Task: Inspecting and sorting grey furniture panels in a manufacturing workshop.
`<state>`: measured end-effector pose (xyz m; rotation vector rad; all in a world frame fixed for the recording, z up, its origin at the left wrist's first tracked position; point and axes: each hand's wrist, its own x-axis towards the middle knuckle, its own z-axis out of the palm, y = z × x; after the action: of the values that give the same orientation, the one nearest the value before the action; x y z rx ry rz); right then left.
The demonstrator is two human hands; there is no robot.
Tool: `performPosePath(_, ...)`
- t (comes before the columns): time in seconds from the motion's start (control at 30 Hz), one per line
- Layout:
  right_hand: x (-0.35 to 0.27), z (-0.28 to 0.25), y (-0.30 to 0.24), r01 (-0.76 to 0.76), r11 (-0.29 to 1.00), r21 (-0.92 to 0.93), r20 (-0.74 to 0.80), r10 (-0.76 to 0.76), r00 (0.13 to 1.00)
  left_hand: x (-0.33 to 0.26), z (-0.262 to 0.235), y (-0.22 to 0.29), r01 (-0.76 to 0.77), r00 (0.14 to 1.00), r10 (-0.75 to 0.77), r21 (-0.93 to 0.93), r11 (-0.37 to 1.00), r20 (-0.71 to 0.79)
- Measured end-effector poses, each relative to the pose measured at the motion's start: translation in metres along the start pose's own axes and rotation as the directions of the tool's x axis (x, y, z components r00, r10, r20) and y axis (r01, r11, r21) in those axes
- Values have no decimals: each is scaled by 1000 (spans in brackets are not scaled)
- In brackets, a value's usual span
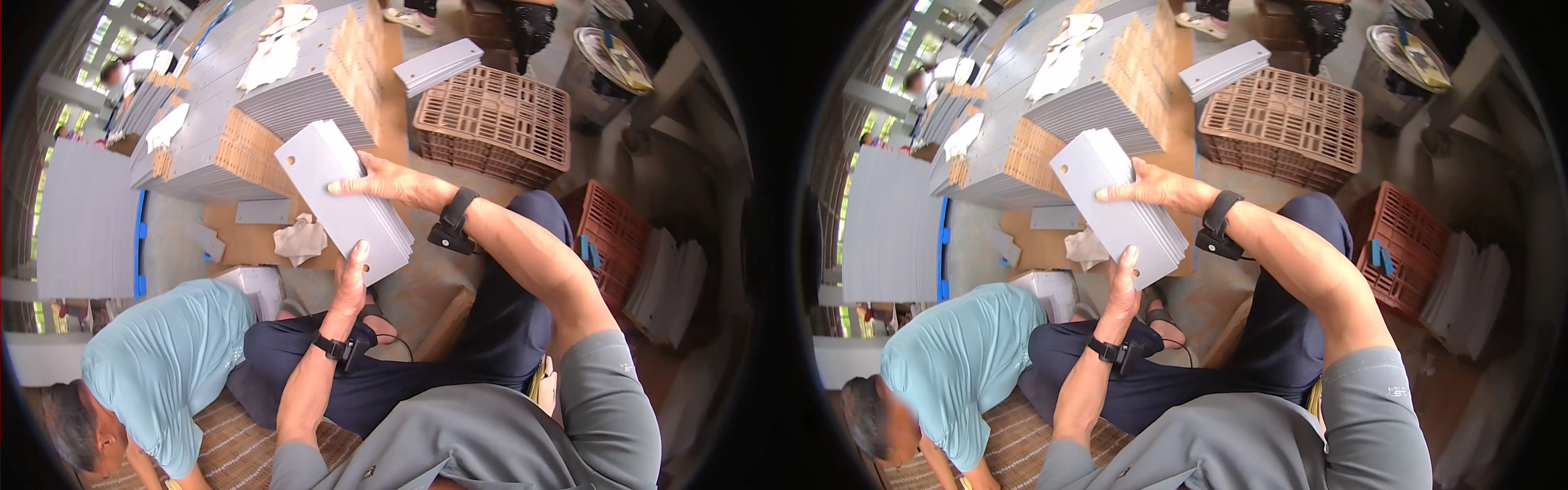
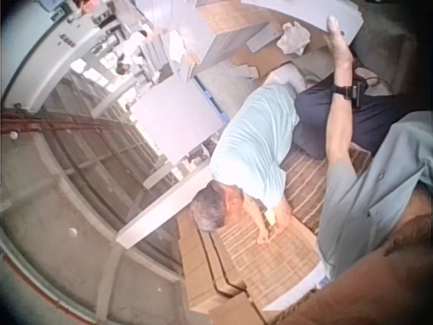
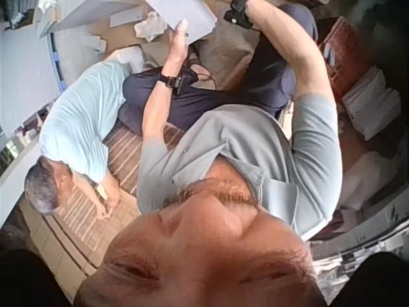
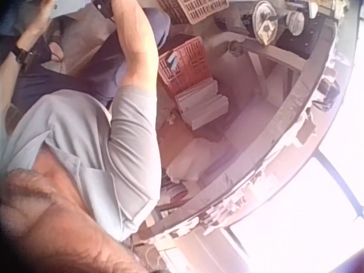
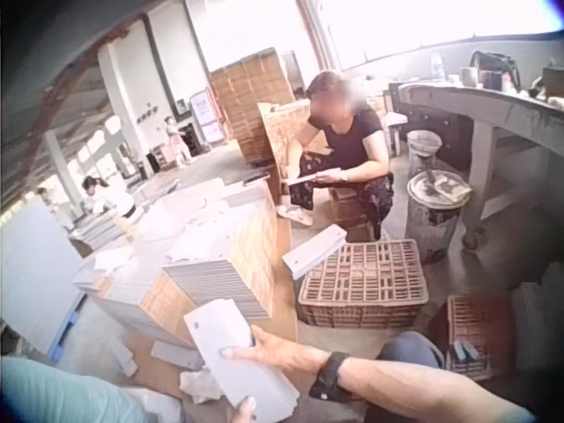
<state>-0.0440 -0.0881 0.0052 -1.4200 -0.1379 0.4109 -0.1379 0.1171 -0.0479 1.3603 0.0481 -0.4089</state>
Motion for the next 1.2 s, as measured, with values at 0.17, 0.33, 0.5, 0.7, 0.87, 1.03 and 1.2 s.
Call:
performPosePath(0.17,-49,-27,-26,-8,999,35,-156,14,988,15,27,19,-110,977,44,313,944,210)
performPosePath(0.33,-71,-49,-42,269,963,-11,-245,-264,933,47,55,54,-188,922,68,287,939,382)
performPosePath(0.5,-93,-75,-64,467,868,-166,-283,-496,821,94,110,102,-251,874,137,191,949,467)
performPosePath(0.7,-94,-145,-69,438,789,-430,-275,-577,769,152,167,119,-423,768,220,220,879,601)
performPosePath(0.87,-87,-211,-56,414,780,-469,-295,-580,759,218,210,93,-487,699,199,254,836,686)
performPosePath(1.03,-81,-260,-29,353,805,-476,-348,-541,766,268,238,58,-389,692,169,166,906,702)
performPosePath(1.2,-67,-283,9,243,808,-536,-398,-496,772,318,245,11,-435,706,166,236,869,688)
